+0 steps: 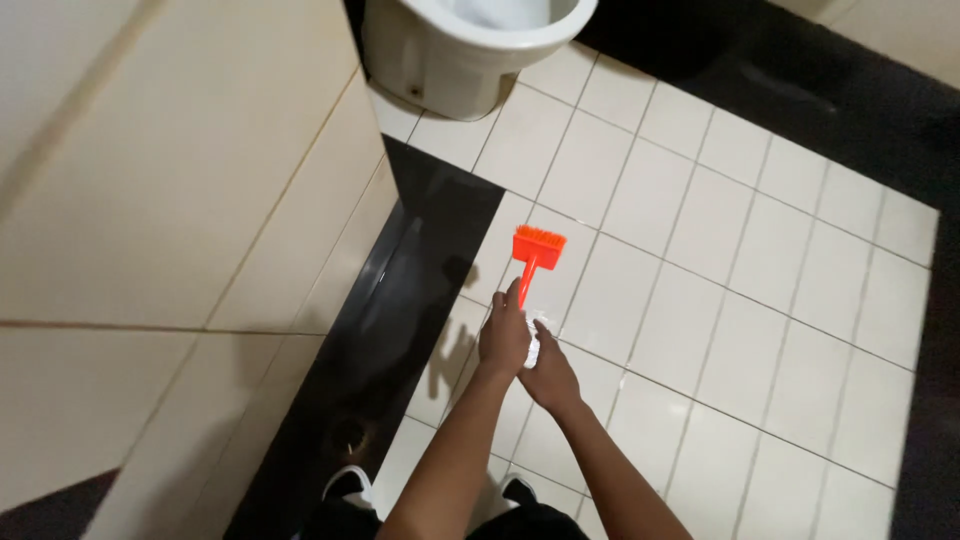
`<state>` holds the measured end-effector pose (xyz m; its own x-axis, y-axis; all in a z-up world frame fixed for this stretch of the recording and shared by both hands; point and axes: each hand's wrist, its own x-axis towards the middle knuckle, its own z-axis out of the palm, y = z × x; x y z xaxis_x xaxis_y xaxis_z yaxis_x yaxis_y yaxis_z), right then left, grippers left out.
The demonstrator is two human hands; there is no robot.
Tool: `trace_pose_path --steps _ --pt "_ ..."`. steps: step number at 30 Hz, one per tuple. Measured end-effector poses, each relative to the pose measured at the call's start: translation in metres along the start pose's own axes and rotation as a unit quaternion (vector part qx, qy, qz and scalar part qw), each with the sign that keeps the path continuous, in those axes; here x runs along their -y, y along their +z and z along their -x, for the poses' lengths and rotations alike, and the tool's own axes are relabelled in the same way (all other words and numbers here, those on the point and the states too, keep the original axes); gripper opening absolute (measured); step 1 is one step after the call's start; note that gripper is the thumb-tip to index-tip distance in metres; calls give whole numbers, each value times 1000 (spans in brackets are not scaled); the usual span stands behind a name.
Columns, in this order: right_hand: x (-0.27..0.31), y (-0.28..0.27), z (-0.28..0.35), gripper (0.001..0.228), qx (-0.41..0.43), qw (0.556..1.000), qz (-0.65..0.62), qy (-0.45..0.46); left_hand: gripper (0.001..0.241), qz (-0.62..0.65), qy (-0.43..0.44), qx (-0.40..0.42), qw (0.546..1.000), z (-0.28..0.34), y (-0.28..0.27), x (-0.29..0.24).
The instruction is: The person pours a cleaning liquid from a bottle into the toilet bowl and rubs it with their hands. They then wash their hands at the sink. Finally, they use a red toilet brush to scrub the inside of the toilet bowl thoroughly.
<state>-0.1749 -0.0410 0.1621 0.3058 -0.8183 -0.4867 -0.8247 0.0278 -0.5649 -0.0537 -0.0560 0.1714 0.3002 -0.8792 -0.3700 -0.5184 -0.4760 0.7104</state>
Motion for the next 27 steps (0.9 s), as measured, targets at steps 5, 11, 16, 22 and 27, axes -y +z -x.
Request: trace_pose_path --steps 5,11,16,22,27 --pt "72 -111 38 91 -58 996 -67 -22 65 39 5 -33 999 15 -45 -118" --pt "141 -208 75 82 -48 997 -50 21 68 138 9 -75 987 37 -80 -220" --pt "132 -228 49 56 -125 991 -42 -4 73 161 6 -72 984 20 -124 -247" --pt "156 -245 -6 46 -116 992 21 49 83 115 143 -186 965 -63 -166 -228" --pt "170 -256 -86 33 -142 988 45 39 69 82 69 -3 994 -136 -194 -215"
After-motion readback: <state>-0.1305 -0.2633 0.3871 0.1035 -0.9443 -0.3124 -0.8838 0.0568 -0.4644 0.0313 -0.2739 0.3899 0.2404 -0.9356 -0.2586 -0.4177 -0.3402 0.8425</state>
